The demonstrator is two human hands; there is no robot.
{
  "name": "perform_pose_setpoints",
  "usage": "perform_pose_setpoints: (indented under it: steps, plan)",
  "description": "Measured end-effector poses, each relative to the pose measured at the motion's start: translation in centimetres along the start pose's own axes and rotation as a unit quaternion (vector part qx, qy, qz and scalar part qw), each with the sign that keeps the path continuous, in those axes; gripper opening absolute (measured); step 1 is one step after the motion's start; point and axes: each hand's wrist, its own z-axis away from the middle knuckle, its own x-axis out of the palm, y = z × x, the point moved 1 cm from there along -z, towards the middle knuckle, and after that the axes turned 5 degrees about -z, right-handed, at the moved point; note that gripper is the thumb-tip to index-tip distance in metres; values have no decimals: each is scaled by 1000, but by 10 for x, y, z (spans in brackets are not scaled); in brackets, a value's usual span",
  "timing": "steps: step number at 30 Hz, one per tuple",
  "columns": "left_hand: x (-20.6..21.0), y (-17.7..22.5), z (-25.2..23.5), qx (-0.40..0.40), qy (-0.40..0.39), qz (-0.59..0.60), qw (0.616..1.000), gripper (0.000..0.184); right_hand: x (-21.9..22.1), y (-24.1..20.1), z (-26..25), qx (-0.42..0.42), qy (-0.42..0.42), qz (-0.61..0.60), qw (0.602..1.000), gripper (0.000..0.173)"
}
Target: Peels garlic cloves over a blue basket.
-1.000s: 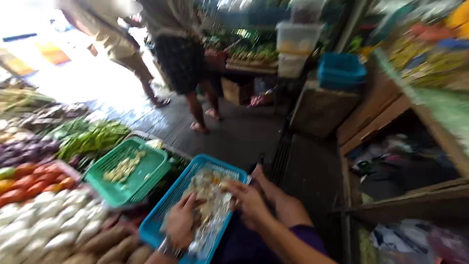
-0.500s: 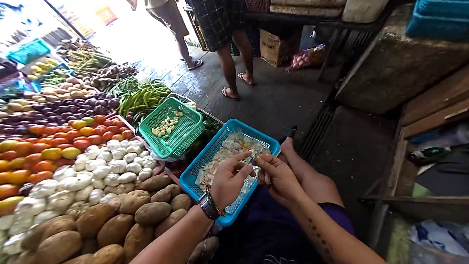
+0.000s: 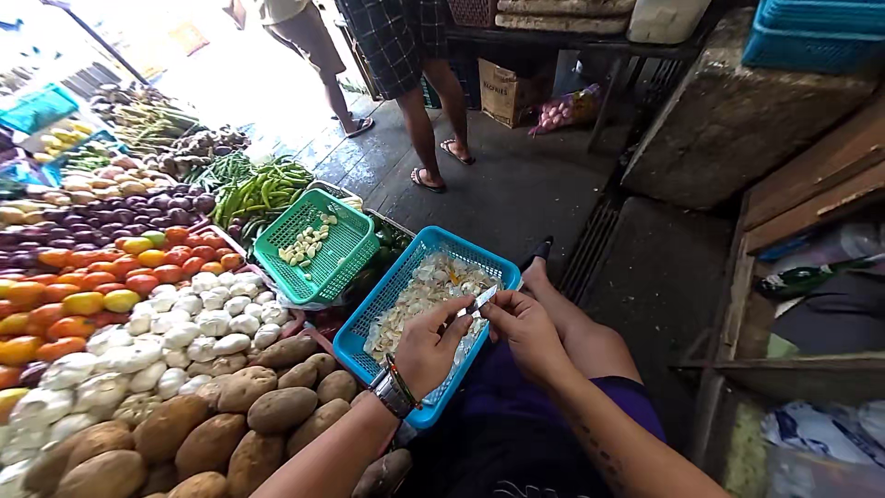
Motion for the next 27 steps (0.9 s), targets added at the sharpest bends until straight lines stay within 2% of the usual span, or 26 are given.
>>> perform_pose_setpoints:
  steps: [2, 3, 5, 7, 9, 12, 14, 17, 20, 21, 23, 25, 27]
  plan:
    - [-1, 3, 0, -76, -26, 99, 992, 30, -1, -1, 0, 5, -15, 5, 1000, 14]
    - [-1, 6, -1, -131, -37, 201, 970, 29, -2, 0, -1, 7, -24, 3, 1000, 15]
    - [-1, 13, 0, -231, -58, 373, 897, 29, -3, 2, -3, 7, -39, -18, 999, 16]
    - [-1, 15, -1, -277, -67, 449, 847, 28, -5, 7, -6, 4, -53, -62, 997, 16]
    - [-1, 18, -3, -290, -65, 470, 831, 27, -7, 11, -8, 9, -65, -100, 993, 16]
    - [0, 20, -4, -301, -59, 475, 825, 28, -10, 15, -10, 30, -100, -137, 985, 17]
    - [2, 19, -4, -294, -58, 464, 834, 28, -12, 17, -11, 48, -127, -168, 976, 17]
    - [5, 15, -2, -237, -40, 394, 887, 29, -13, 20, -15, 60, -138, -199, 969, 17]
    - [8, 9, 0, -160, -4, 302, 940, 28, -9, 17, -16, 64, -74, -137, 986, 32]
    - [8, 8, 1, -149, 1, 286, 947, 29, -9, 16, -16, 61, -67, -118, 989, 31]
    - [8, 7, 2, -152, -10, 298, 942, 29, -8, 16, -15, 49, -76, -95, 991, 23]
    - [7, 11, 3, -182, -32, 352, 918, 28, -7, 18, -13, 50, -83, -85, 992, 15]
    - [3, 14, 1, -213, -45, 406, 888, 28, -8, 20, -14, 58, -98, -88, 990, 18]
